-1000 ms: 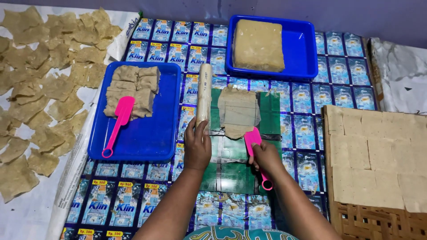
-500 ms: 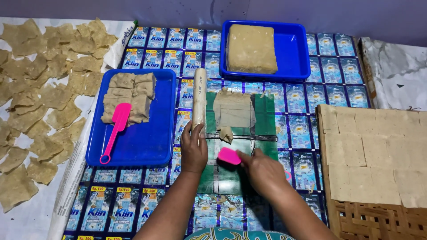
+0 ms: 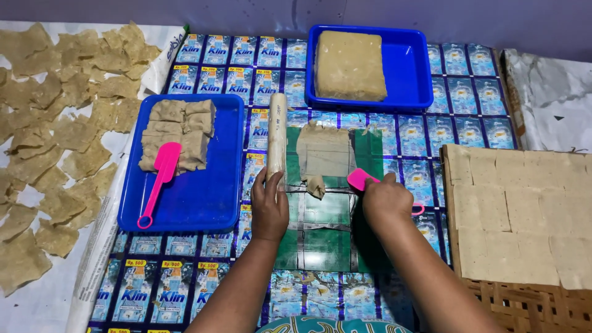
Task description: The person is rolling and cutting thin sheets of dough into smaller pieces on a workspace.
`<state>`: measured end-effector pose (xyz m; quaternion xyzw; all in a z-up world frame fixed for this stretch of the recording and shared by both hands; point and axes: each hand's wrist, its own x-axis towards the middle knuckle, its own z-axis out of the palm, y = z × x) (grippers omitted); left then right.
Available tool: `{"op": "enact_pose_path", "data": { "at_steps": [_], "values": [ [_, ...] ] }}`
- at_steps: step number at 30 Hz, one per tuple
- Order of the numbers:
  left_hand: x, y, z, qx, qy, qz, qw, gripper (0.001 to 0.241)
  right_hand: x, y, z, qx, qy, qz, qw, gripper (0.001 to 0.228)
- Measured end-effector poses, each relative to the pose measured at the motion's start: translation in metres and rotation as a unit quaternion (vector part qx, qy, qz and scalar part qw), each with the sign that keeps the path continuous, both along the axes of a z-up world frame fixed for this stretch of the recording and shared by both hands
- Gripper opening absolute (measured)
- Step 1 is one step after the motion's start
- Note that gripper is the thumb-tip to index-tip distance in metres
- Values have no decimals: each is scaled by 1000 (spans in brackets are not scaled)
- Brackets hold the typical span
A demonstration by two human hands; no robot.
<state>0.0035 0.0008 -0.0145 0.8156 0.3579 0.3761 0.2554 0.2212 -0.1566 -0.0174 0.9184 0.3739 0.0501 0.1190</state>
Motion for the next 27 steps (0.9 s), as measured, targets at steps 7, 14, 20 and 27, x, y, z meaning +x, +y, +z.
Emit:
{"op": "enact_pose_path", "data": {
  "at_steps": [7,14,20,27],
  "values": [
    [1,2,-3,18,-13,2,1000,36,19,30,36,16,17,-2,1000,35],
    [0,3,-7,35,-19,8,999,36,86,24,2,95,270,-76,955,39],
    [0,1,-4,15,-13,3,1000,37,50,-3,52,160,376,-153,900,44],
    [-1,1,-1,54,31,13,998,35,9,-23,101,77,336,-176,922,45]
  ]
}}
